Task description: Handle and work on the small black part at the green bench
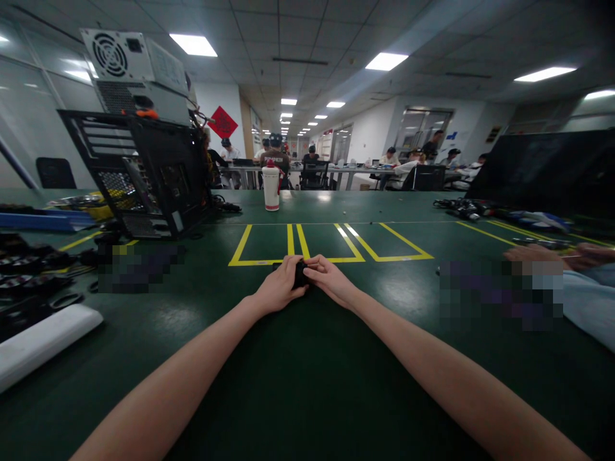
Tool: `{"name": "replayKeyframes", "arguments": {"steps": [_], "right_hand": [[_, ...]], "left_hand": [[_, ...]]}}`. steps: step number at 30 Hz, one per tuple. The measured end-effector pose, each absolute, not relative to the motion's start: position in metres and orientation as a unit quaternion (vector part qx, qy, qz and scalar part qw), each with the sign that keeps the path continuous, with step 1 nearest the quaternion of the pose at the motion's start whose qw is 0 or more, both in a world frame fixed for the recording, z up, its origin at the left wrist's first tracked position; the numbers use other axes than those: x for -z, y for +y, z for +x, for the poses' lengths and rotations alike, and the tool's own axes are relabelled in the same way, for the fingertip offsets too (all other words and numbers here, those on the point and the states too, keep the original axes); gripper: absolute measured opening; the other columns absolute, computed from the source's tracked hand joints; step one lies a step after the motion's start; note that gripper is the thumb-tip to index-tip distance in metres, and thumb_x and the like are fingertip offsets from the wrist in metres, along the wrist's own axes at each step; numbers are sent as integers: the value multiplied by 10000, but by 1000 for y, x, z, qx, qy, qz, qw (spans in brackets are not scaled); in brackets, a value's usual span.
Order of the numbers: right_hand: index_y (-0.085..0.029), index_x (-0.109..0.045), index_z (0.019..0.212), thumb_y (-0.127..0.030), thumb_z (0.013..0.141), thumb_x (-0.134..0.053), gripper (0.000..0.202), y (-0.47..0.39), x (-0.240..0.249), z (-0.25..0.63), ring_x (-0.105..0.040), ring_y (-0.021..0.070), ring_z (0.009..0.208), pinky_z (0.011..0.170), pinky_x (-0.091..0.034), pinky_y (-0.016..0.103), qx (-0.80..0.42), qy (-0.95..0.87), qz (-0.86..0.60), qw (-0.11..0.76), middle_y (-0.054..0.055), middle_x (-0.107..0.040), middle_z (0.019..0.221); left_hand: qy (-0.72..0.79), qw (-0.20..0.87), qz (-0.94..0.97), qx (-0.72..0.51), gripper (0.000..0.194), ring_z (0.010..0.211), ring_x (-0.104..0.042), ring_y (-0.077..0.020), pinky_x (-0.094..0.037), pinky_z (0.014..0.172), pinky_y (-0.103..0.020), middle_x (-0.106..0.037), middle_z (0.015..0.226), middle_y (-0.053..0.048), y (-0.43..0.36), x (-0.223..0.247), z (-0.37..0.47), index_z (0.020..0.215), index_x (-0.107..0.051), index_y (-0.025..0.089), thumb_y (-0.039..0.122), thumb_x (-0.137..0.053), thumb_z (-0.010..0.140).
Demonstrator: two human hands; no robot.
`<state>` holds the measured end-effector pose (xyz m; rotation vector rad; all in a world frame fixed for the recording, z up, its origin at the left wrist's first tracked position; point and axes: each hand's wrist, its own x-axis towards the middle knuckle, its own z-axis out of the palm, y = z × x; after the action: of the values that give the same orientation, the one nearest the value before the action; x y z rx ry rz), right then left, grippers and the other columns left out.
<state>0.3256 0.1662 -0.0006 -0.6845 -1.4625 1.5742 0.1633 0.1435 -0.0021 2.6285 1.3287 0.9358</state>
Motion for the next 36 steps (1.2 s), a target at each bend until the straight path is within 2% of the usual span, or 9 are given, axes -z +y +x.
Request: {"name": "replayKeyframes", "arguments": {"steps": [8,12,19,24,28,33,36], "right_hand": [[-183,-535,885,-233,632,-637,278,169,0,324,-504,161,939,854,-382,352,-651,-556,-299,422,39,-546,961],[-211,-516,887,-175,595,-662,328,167,0,326,-503,157,934,849,-384,352,-631,-588,-286,418,9,-558,910],[-217,-511,858,-263,634,-639,262,168,2,324,-522,150,885,820,-400,343,-639,-574,-280,429,6,-564,869],[-200,-537,894,-232,625,-638,289,168,-1,324,-506,157,919,840,-386,350,-652,-562,-294,415,32,-543,947],[-212,-521,874,-173,583,-662,326,166,-2,326,-504,150,909,852,-374,358,-637,-580,-284,421,6,-543,889],[-221,-512,844,-228,629,-642,251,168,2,326,-507,146,906,831,-388,346,-636,-575,-278,433,6,-545,898],[-221,-516,879,-242,637,-639,272,170,3,325,-507,157,920,831,-391,352,-636,-577,-285,427,17,-547,923]], "left_hand": [[431,31,852,-296,542,1013,-470,-239,-441,815,-403,-357,1144,-91,141,-2,163,1183,-212,195,297,-517,746],[431,37,852,-296,529,982,-487,-231,-458,778,-397,-363,1134,-88,141,-1,163,1176,-219,202,293,-513,746],[426,25,849,-311,536,999,-471,-228,-447,795,-395,-360,1125,-80,144,2,163,1170,-217,208,292,-520,735],[427,27,851,-304,538,1001,-471,-231,-446,799,-394,-364,1127,-90,143,1,163,1174,-219,195,296,-520,740],[431,33,851,-299,531,979,-484,-231,-461,762,-391,-361,1133,-87,143,2,162,1177,-214,210,303,-510,746],[431,28,851,-300,548,995,-476,-234,-452,786,-393,-361,1133,-89,143,2,163,1183,-202,198,298,-514,744],[428,31,852,-298,541,1005,-475,-234,-450,795,-390,-362,1136,-89,142,0,163,1180,-205,199,295,-515,747]]}}
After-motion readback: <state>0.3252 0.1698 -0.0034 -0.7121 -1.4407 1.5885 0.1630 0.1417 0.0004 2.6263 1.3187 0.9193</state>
